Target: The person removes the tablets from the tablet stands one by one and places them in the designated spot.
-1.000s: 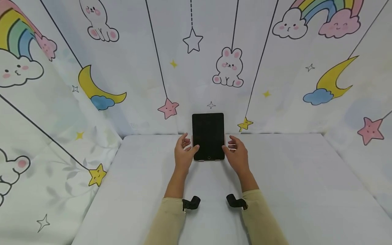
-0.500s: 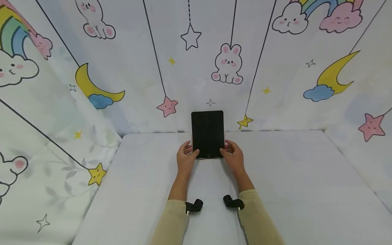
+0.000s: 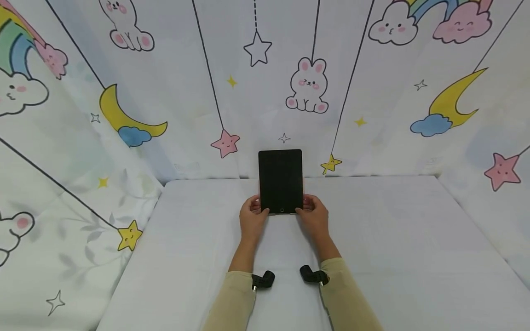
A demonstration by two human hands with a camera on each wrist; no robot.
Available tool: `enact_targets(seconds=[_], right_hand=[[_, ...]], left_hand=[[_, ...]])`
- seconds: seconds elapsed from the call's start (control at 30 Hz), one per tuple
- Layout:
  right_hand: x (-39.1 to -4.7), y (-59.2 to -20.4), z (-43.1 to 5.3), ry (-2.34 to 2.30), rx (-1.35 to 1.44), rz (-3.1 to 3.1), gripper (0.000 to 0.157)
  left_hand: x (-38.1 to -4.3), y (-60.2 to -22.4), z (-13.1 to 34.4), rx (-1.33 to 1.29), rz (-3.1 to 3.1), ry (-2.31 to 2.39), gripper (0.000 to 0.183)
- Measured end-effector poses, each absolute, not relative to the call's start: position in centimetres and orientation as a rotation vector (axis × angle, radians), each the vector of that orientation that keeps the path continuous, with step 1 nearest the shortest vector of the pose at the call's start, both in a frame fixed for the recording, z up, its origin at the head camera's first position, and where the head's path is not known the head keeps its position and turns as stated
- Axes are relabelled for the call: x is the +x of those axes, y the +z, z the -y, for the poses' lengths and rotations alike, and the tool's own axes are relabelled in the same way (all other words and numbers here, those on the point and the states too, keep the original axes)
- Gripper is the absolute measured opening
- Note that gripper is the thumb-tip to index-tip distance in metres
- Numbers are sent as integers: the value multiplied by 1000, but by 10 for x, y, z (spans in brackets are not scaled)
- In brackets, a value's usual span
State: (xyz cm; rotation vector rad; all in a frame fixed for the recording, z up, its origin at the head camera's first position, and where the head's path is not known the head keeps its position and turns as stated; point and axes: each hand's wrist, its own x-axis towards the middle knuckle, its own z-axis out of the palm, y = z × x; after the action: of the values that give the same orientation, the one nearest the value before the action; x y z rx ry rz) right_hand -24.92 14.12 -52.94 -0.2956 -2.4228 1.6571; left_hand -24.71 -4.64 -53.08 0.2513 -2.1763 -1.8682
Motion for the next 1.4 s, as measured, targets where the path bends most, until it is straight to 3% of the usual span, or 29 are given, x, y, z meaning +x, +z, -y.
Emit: enact_targets(seconds=[0.57,1.13,1.4], right_hand=[[-250,-536,-138,1577,-246,2374,44],[-248,-519,-137,1857,-172,2271,50],[-244,-497,-148,1814,-58,2279,67]], left_hand=[[-248,-535,45,282,2220,-1728,43],[-249,-533,51,91,2001,-2008,47],[-247,-521,49,21,1912,-2113,50]])
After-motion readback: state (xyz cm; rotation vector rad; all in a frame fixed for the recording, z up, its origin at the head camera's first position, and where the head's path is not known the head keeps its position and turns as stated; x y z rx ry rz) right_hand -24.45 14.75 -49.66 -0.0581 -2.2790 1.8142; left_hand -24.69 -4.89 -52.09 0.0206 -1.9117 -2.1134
